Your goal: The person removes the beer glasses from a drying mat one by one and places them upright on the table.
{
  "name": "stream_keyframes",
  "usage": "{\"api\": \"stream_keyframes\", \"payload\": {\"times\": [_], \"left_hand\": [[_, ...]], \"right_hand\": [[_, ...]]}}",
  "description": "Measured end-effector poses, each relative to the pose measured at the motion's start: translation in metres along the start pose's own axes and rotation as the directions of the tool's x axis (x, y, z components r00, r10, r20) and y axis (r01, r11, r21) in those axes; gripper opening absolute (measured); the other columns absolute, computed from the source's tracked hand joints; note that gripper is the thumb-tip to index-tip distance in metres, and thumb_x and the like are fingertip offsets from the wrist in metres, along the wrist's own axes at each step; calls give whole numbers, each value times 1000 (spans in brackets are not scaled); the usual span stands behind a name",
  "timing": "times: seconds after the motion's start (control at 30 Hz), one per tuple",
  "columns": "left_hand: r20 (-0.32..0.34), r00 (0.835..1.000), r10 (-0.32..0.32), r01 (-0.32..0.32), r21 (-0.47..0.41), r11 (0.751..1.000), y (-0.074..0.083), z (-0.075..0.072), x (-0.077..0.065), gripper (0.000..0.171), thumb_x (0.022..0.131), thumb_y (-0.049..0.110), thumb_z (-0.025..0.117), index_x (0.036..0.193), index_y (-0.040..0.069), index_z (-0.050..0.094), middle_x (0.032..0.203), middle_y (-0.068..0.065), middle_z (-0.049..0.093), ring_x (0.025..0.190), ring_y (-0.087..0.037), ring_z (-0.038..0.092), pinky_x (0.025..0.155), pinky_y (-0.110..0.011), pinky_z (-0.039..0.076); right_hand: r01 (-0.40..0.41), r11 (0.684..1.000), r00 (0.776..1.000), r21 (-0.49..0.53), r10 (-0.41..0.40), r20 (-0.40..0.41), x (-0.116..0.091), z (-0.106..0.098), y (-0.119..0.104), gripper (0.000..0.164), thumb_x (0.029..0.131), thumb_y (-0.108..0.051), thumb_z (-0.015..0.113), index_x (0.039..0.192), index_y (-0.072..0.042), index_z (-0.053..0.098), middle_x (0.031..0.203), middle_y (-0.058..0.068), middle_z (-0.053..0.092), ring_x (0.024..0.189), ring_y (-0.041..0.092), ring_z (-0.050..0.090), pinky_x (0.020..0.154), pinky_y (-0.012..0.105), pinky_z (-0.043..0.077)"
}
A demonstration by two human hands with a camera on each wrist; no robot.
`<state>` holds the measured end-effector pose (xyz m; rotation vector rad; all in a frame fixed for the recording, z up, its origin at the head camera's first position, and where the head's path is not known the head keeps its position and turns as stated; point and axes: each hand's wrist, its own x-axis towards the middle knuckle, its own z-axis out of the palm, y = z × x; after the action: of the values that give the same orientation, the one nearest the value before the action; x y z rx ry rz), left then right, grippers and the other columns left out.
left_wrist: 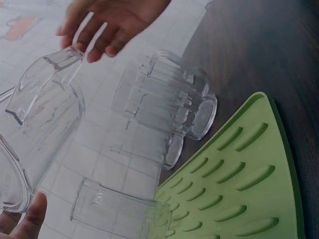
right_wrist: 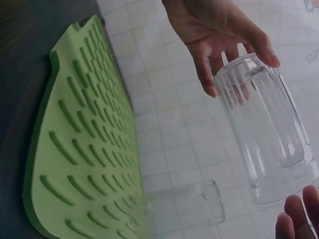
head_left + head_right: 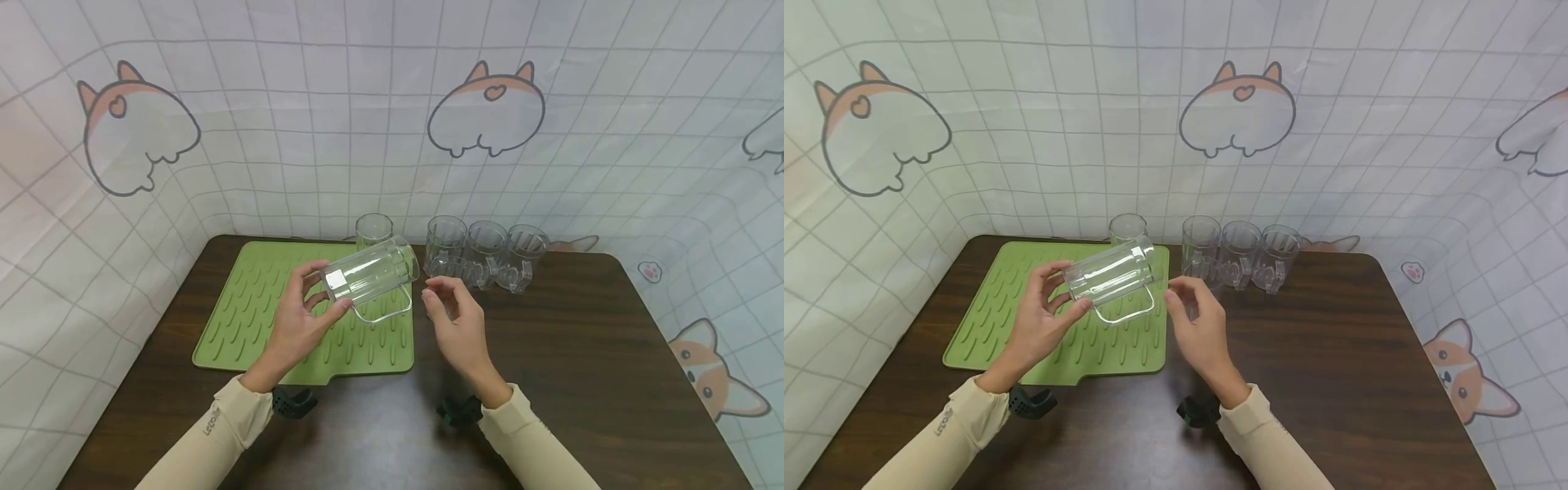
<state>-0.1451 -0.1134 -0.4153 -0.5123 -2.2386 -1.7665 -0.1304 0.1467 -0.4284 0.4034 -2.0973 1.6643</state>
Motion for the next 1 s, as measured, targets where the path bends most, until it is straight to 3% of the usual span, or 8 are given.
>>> {"api": "stream_keyframes", "payload": {"times": [0.1,0.23,0.37,0.6,0.87,1.0], "left_hand": [[-3,1000,8,-8,0,1000,0,1,0,70,89,-1,78,147,1,38,150,-19,43,139,-34,52,101,-15,56],[-7,1000,14,-14,-8,1000,0,2,0,70,89,-3,77,147,-1,38,151,-21,43,140,-36,51,101,-14,55],[-9,1000,21,-21,-19,1000,2,4,1,71,88,-5,77,147,-2,37,151,-22,42,139,-37,51,100,-12,54],[-5,1000,29,-29,-35,999,3,7,1,70,88,-6,76,147,-2,37,151,-22,42,138,-36,51,101,-12,54],[7,999,36,-36,-41,999,4,12,2,69,88,-7,75,146,-3,37,150,-23,42,138,-37,50,102,-12,53],[17,999,35,-34,-34,999,4,14,2,69,89,-6,75,146,-3,37,150,-22,42,138,-38,50,103,-13,53]], "right_hand": [[-132,987,991,93,132,0,-3,1,0,21,104,-14,62,121,-2,64,106,19,69,94,13,71,81,17,58],[-259,936,964,237,268,-5,-6,4,3,22,106,-13,59,119,4,64,98,6,72,91,11,72,84,22,61],[-323,877,939,356,344,3,-8,9,7,27,106,-13,57,118,11,61,92,-4,72,89,9,72,83,26,61],[-389,799,914,459,399,80,-15,16,11,22,108,-18,55,112,1,64,92,-5,71,90,9,70,83,24,60],[-462,683,875,566,455,165,-20,18,8,17,109,-19,52,102,-14,67,97,-5,70,91,11,70,82,23,59],[-462,631,879,623,422,224,-22,17,8,21,110,-23,49,104,-13,66,103,-5,70,95,11,70,86,24,59]]}}
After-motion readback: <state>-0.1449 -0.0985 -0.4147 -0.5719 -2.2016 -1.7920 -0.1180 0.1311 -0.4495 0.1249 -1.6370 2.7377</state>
